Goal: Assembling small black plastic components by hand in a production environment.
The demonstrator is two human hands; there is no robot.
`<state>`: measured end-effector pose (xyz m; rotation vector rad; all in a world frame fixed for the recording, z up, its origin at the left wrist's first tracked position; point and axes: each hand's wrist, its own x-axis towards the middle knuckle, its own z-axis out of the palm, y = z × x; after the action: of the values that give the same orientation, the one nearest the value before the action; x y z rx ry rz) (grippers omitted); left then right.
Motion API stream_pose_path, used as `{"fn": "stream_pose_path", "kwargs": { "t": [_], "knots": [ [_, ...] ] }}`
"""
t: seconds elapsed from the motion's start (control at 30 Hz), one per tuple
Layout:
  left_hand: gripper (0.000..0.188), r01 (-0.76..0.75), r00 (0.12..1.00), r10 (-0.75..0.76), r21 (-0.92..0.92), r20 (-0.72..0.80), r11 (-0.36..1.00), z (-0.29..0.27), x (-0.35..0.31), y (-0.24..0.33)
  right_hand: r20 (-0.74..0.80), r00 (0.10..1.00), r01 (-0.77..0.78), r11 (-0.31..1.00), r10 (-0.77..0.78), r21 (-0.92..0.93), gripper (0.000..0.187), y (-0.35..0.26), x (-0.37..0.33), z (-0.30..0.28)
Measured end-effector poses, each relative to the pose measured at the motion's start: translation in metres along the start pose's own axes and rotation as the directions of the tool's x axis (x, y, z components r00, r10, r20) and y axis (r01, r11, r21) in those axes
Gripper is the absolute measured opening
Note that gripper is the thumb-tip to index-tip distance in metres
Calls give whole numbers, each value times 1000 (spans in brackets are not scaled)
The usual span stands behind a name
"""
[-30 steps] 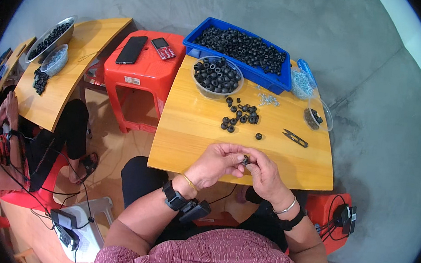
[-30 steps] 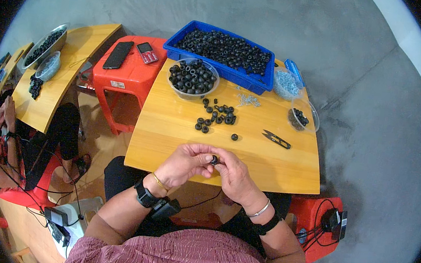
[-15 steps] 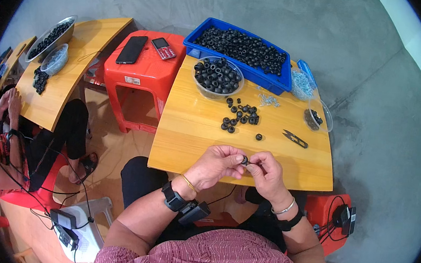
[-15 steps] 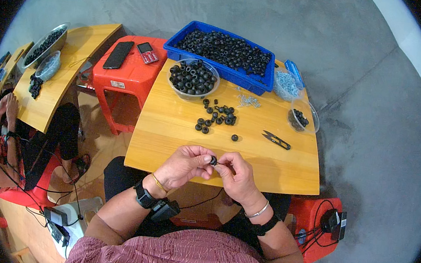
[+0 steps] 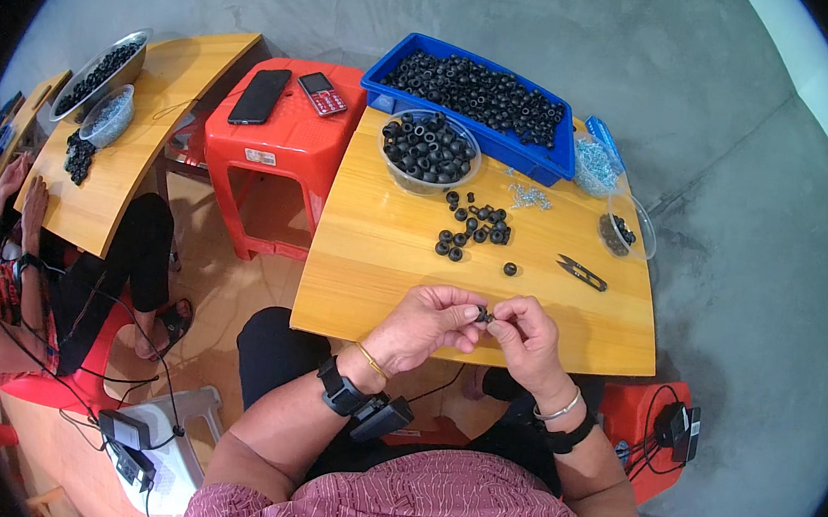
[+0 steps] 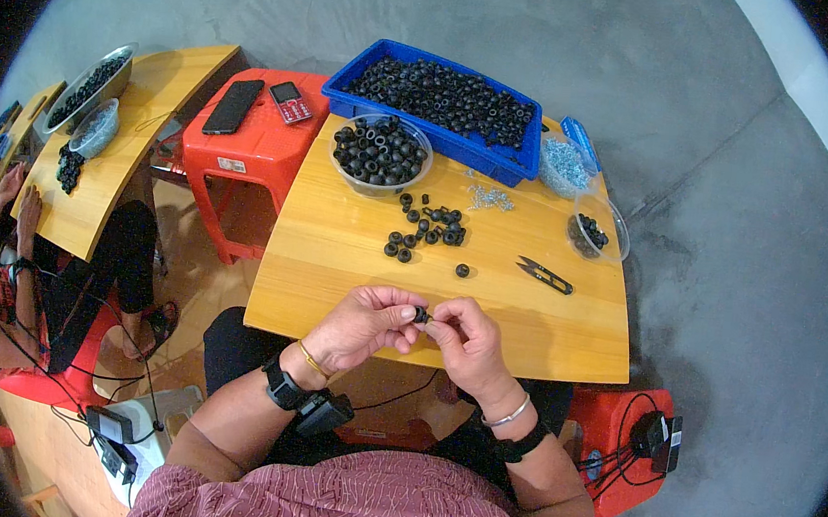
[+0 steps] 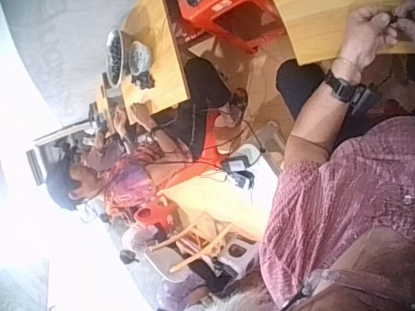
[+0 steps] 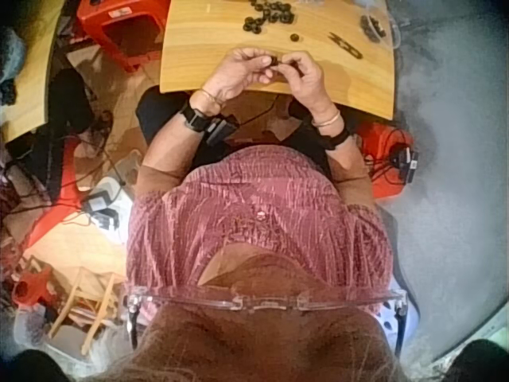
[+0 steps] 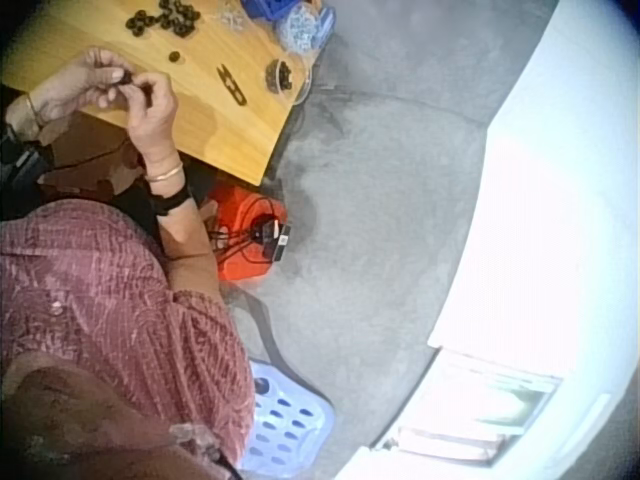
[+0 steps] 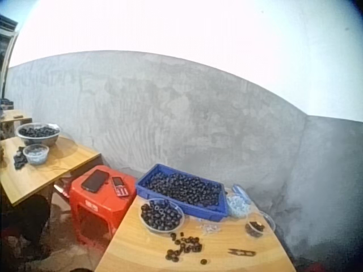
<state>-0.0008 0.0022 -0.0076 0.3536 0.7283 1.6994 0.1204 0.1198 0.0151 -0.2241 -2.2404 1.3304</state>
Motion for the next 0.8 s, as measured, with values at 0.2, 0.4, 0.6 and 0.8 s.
{"fn": "stream_pose_path", "kwargs": {
  "t": [0.2, 0.4, 0.6, 0.8],
  "knots": [
    [15, 3, 1000, -3, -3, -15, 1000, -2, 1, -1, -9, 999, -37, 997, 38, 63, 10, 5, -1, -4],
    [15, 0, 1000, 0, 2, -18, 1000, -1, 0, -1, 23, 999, -29, 999, 28, 40, 10, 3, 0, -2],
    [14, -15, 1000, 16, 19, -23, 1000, 1, 1, -1, 30, 1000, 8, 1000, -8, 0, 9, 0, 3, -1],
    [12, -63, 997, 66, 73, -46, 995, 1, 1, -4, 13, 998, 61, 997, -62, 49, 10, 3, 1, 5]
  ]
}}
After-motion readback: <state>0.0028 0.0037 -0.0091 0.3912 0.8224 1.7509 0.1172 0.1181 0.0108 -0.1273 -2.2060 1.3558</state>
